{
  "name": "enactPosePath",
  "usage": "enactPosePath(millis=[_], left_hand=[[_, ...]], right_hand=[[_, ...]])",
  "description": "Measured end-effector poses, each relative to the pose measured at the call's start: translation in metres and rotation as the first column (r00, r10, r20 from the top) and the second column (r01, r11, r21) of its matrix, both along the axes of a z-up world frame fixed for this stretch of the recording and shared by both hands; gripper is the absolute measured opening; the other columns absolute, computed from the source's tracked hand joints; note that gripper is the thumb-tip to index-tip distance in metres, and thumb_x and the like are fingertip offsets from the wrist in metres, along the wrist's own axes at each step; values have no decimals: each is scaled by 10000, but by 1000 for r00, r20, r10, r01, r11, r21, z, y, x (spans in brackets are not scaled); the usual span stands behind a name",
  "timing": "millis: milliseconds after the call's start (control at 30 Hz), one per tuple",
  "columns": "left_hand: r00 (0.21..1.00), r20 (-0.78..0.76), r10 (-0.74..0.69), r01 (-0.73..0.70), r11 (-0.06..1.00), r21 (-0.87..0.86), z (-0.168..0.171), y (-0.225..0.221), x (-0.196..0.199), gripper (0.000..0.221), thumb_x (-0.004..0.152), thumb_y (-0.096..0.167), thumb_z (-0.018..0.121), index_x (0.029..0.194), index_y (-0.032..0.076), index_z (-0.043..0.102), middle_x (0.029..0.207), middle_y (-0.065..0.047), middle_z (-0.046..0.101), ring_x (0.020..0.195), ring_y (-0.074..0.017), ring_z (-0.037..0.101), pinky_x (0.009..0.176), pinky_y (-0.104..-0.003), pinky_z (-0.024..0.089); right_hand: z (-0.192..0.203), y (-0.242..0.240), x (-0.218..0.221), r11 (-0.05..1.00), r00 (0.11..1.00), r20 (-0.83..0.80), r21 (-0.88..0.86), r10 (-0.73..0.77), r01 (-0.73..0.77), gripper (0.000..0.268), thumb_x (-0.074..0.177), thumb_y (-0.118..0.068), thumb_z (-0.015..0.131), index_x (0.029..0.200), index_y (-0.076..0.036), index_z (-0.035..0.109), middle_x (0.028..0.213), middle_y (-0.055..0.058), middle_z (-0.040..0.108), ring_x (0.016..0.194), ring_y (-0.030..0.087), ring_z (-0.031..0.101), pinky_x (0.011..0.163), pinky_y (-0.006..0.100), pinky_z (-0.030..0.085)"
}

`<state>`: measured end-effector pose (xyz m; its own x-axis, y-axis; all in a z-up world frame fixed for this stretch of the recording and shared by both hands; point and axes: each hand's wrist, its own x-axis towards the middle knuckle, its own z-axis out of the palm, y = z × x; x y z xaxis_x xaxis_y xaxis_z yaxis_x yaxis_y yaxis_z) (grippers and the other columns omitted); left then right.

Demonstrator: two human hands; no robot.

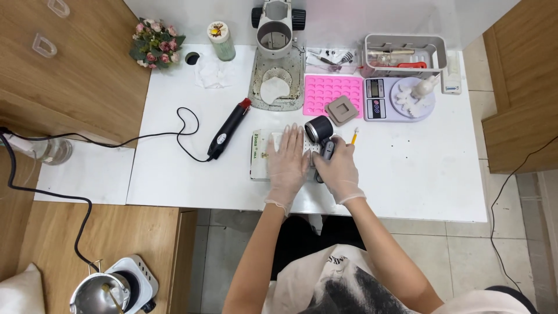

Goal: Trimming and cleaning small molded wax objects using a stylus tool.

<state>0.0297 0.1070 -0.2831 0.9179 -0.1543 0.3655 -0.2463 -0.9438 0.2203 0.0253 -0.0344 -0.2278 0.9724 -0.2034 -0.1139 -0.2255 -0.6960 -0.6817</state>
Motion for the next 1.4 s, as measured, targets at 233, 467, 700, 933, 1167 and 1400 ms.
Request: enactPosePath(millis=[233,467,700,933,1167,1400], left_hand=[[997,-76,-13,20,996,87,-4,1,2,637,1018,352,468,1567,48,359,1636,-102,365,1518,-230,313,1232,-569,191],[993,-116,-5,28,980,197,-6,4,4,645,1047,373,386,1590,40,284,1654,-105,306,1531,-230,265,1236,-552,161],[995,-14,102,-103,994,-45,-3,9,-6,783,1020,415,463,1620,13,160,1692,-166,206,1561,-279,191,1231,-570,160],[929,-222,297,-366,835,-411,-10,2,-10,1098,905,525,654,1575,-97,46,1659,-318,137,1545,-404,150,1224,-542,158],[879,-163,448,-475,796,-374,-12,-17,-11,1172,731,540,845,1437,-181,247,1507,-370,351,1449,-458,316,1211,-490,278],[915,-46,401,-368,784,-500,34,-28,-21,956,717,344,867,1410,-104,386,1404,-307,508,1268,-432,533,1082,-508,438]], right_hand=[[-67,-41,15,974,998,69,226,-10,-6,418,924,-236,691,1236,26,594,1123,258,611,947,403,647,840,473,535],[-84,-120,14,693,966,-161,674,-201,256,386,952,-210,611,1223,60,562,931,137,679,778,211,657,689,355,547],[-122,-166,-13,921,919,101,119,-382,370,377,1025,-237,592,1189,101,556,1162,243,533,941,371,634,871,492,515],[-157,-177,-13,906,909,20,-74,-417,417,423,1007,-270,599,1231,85,549,1226,278,494,1034,457,597,909,546,502],[-181,-173,-10,890,904,17,-172,-427,423,473,988,-269,621,1272,102,548,1235,279,502,1145,434,558,934,528,510],[-93,-150,-22,852,881,216,-238,-422,466,721,867,-320,746,1388,101,481,1207,298,479,1086,428,530,865,501,505]])
